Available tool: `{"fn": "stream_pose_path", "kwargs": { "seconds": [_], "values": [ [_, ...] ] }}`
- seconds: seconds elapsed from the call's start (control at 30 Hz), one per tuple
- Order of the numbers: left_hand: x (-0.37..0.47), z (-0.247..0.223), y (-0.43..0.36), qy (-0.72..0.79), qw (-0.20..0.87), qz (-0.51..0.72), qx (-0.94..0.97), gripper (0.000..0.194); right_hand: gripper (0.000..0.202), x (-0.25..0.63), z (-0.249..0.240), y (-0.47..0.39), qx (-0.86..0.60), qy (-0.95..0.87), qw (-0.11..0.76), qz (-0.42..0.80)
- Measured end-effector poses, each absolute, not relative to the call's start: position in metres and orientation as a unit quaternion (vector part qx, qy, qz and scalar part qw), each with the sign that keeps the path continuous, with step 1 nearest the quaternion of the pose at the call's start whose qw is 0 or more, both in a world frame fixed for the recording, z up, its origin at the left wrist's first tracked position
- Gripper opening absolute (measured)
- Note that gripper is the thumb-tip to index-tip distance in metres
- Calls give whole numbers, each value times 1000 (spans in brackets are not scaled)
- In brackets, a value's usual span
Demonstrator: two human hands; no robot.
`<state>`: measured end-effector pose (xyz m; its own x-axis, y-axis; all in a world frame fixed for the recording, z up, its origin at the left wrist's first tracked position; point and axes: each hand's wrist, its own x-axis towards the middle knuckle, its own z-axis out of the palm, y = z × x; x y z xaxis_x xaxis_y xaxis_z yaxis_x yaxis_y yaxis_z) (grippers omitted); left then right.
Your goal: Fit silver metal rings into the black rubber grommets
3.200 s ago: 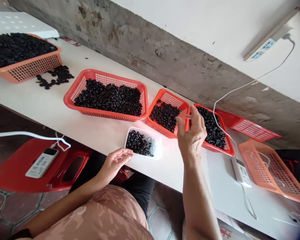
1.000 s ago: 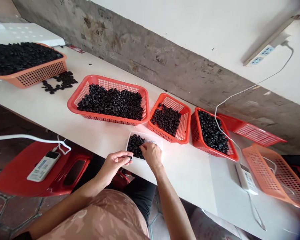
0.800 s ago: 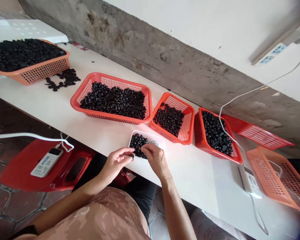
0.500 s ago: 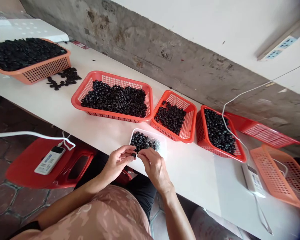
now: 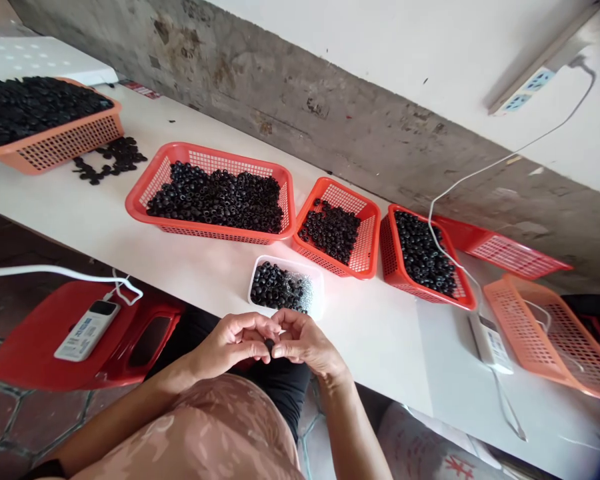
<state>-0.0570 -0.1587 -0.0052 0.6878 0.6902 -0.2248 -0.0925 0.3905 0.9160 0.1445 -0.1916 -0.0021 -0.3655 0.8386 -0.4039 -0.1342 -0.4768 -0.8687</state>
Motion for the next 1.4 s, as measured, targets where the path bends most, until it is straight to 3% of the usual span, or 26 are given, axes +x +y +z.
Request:
{"fn": "stream_pose_path", "kwargs": {
  "seconds": [0.1,0.17,0.27,0.33,0.63,1.07,1.4],
  "values": [
    [-55,-7,-160,307,780,261,479,19,39,157,1,-188,-487,-438,328,681],
    [-52,-13,-159,320,780,283,458,17,31,166,3,-178,-593,-514,311,537],
    [-50,-22,-158,335,786,316,412,22,26,176,2,-158,-742,-601,176,241],
    [-49,-23,-157,344,788,322,396,24,24,178,-1,-146,-767,-617,88,152],
    [-48,-20,-154,366,786,305,394,21,20,169,-12,-131,-750,-647,-35,129],
    [-46,-28,-152,356,794,312,381,25,23,172,-6,-134,-733,-667,19,133],
    [-46,-32,-153,354,798,317,371,26,14,170,-17,-121,-729,-666,7,158]
  ]
}}
